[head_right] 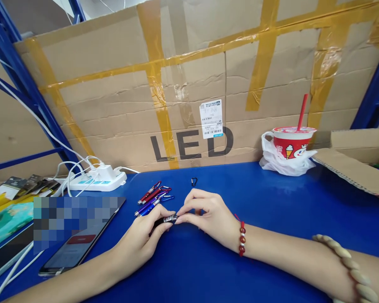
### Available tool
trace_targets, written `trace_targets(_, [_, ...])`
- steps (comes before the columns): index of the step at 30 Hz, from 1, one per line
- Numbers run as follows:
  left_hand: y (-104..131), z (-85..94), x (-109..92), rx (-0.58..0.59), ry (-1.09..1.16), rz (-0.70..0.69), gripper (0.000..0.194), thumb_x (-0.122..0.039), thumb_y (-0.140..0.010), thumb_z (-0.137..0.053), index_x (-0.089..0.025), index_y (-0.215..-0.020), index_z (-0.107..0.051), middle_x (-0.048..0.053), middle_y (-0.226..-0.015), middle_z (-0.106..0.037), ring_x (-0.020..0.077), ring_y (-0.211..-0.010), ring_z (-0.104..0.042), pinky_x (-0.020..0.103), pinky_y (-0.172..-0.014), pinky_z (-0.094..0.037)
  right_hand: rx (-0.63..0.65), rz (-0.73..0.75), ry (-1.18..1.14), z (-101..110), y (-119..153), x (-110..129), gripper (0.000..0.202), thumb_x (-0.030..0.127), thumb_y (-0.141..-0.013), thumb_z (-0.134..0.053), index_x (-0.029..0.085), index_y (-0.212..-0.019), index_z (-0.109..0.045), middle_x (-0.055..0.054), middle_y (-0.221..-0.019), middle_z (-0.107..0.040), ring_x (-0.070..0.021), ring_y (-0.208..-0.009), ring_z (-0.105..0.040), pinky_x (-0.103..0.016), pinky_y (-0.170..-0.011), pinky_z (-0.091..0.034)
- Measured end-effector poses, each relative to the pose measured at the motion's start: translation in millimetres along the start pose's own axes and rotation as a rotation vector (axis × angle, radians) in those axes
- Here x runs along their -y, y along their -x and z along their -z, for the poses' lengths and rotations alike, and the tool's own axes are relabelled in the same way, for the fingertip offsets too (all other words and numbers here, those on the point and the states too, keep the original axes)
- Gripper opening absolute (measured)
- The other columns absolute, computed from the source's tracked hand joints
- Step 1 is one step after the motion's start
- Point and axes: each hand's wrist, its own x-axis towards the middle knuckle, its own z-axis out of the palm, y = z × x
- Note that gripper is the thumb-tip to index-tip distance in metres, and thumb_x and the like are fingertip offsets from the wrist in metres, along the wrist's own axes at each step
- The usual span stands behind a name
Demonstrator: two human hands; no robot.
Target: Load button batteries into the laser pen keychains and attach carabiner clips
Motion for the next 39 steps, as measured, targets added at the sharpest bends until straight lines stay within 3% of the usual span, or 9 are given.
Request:
trace_targets(4, [0.2, -0.4, 0.0, 0.024, -0.01, -0.01, 0.014, -0.013, -0.09, -0.038, -0.02, -0.095, -0.049, 0.001, -0.092, -0.062, 0.014, -0.083, -0.06, 0.022, -0.072, -0.043, -0.017, 0.064, -0.027, -0.1, -0.2, -1.2, 0.022, 0.038, -0.073, -0.066, 0.017, -0.066, -0.07, -0.002, -0.066, -0.059, -0.0105, -0.059, -0.056, -0.021, -0.054, -0.046])
trace_targets(11, [1.4, -3.1, 4.5, 0.046, -0.057, -0.084, 0.008, -0.013, -0.087, -0.041, -0.019, -0.088, -0.046, 0.003, -0.086, -0.063, 0.0163, -0.078, -0.062, 0.023, -0.069, -0.045, 0.161, -0.241, -0.319, 1.4, 0.7, -0.8, 0.027, 0.04, -0.062, -0.073, 0.014, -0.06, -0.068, 0.001, -0.067, -0.054, -0.0031, -0.038, -0.046, -0.015, -0.031, -0.039])
trace_targets(17, [2.9, -5.2, 6.6, 0.008, -0.093, -0.193, 0.009, -0.011, -0.086, -0.041, -0.018, -0.083, -0.046, 0.003, -0.076, -0.061, 0.0166, -0.072, -0.061, 0.023, -0.065, -0.046, 0.215, -0.309, -0.341, 0.2, 0.1, -1.5, 0.021, 0.033, -0.061, -0.075, 0.014, -0.06, -0.066, 0.002, -0.066, -0.055, -0.0021, -0.038, -0.046, -0.015, -0.034, -0.037])
trace_targets(27, [2.1, -3.5, 9.4, -0.021, -0.063, -0.137, 0.012, -0.012, -0.087, -0.046, -0.019, -0.094, -0.052, 0.002, -0.088, -0.065, 0.0145, -0.08, -0.062, 0.02, -0.071, -0.046, 0.307, -0.479, -0.358, -4.1, -0.9, -6.2, 0.019, 0.031, -0.064, -0.071, 0.013, -0.062, -0.063, 0.003, -0.059, -0.052, -0.0039, -0.037, -0.045, -0.017, -0.036, -0.032])
trace_targets(34, [1.6, 0.5, 2.4, -0.016, -0.079, -0.125, 0.017, -0.011, -0.087, -0.045, -0.02, -0.097, -0.054, 0.0, -0.088, -0.065, 0.0133, -0.079, -0.062, 0.02, -0.069, -0.044, 0.321, -0.461, -0.276, -2.0, -3.9, 0.3, 0.024, 0.036, -0.068, -0.067, 0.013, -0.061, -0.063, 0.003, -0.059, -0.052, -0.0043, -0.038, -0.046, -0.018, -0.038, -0.033])
trace_targets(39, [2.2, 0.1, 2.1, -0.067, -0.141, -0.048, 0.014, -0.014, -0.087, -0.045, -0.023, -0.096, -0.052, -0.003, -0.085, -0.064, 0.0126, -0.075, -0.062, 0.02, -0.063, -0.043, 0.114, -0.282, -0.112, -1.2, 0.1, 4.2, 0.023, 0.038, -0.064, -0.072, 0.016, -0.071, -0.067, 0.003, -0.062, -0.055, -0.0063, -0.047, -0.046, -0.018, -0.044, -0.036])
